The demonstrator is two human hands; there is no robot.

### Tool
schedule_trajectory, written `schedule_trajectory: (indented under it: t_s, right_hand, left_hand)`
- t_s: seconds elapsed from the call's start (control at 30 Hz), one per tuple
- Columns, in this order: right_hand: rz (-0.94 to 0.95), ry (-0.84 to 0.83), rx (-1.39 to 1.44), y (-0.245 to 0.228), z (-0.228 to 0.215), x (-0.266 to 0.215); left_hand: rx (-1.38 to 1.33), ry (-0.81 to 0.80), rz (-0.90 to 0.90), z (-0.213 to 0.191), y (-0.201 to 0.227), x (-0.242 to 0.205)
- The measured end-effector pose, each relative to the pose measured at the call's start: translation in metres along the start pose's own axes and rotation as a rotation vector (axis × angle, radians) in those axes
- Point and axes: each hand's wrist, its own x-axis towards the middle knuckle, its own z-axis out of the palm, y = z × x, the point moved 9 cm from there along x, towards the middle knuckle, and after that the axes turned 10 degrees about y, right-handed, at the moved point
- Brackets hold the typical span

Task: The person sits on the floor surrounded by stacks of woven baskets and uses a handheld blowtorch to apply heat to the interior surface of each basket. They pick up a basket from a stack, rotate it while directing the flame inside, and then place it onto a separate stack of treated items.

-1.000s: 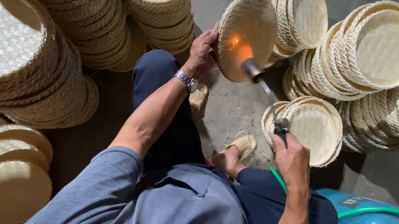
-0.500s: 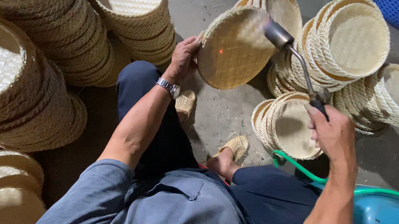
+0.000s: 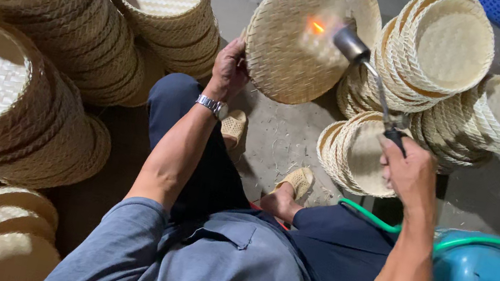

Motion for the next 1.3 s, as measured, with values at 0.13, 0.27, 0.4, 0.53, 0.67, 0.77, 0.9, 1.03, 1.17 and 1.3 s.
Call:
schedule_trajectory:
  t_s: [0.13, 0.27, 0.4, 0.53, 0.67, 0.77, 0.9, 1.03, 1.17, 1.3]
  right_hand:
    - [0.048, 0.026, -0.070, 0.013, -0.016, 0.003]
    - [0.064, 0.036, -0.092, 0.028, -0.012, -0.015]
    - [0.044, -0.039, -0.109, 0.035, 0.005, -0.036]
    - [-0.010, -0.078, -0.066, 0.037, 0.025, -0.050]
    - [0.045, -0.209, -0.185, 0.048, 0.037, -0.057]
    - [0.069, -0.097, -0.177, 0.049, 0.024, -0.050]
    - [0.083, -0.078, 0.015, 0.053, 0.006, -0.043]
    - [0.113, -0.104, 0.090, 0.071, -0.007, -0.034]
    - [0.161, -0.123, 0.147, 0.082, -0.017, -0.029]
    - [0.163, -0.091, 0.158, 0.080, -0.029, -0.019]
  left_hand:
    - [-0.136, -0.013, -0.016, 0.008, 0.005, 0.001]
    - [-0.227, -0.028, -0.008, 0.007, 0.005, 0.008]
    - [-0.278, -0.077, 0.037, -0.002, 0.007, 0.020]
    - [-0.340, 0.006, 0.084, -0.027, 0.008, 0.031]
    - [-0.354, 0.043, 0.106, -0.035, 0.011, 0.036]
    - [-0.348, 0.002, 0.064, -0.025, 0.015, 0.032]
    - [-0.286, -0.020, 0.065, -0.008, 0.025, 0.021]
    - [-0.193, -0.138, 0.061, 0.030, 0.034, 0.002]
    - [-0.047, -0.100, 0.088, 0.039, 0.040, -0.008]
    - [0.100, -0.122, 0.057, 0.034, 0.034, -0.004]
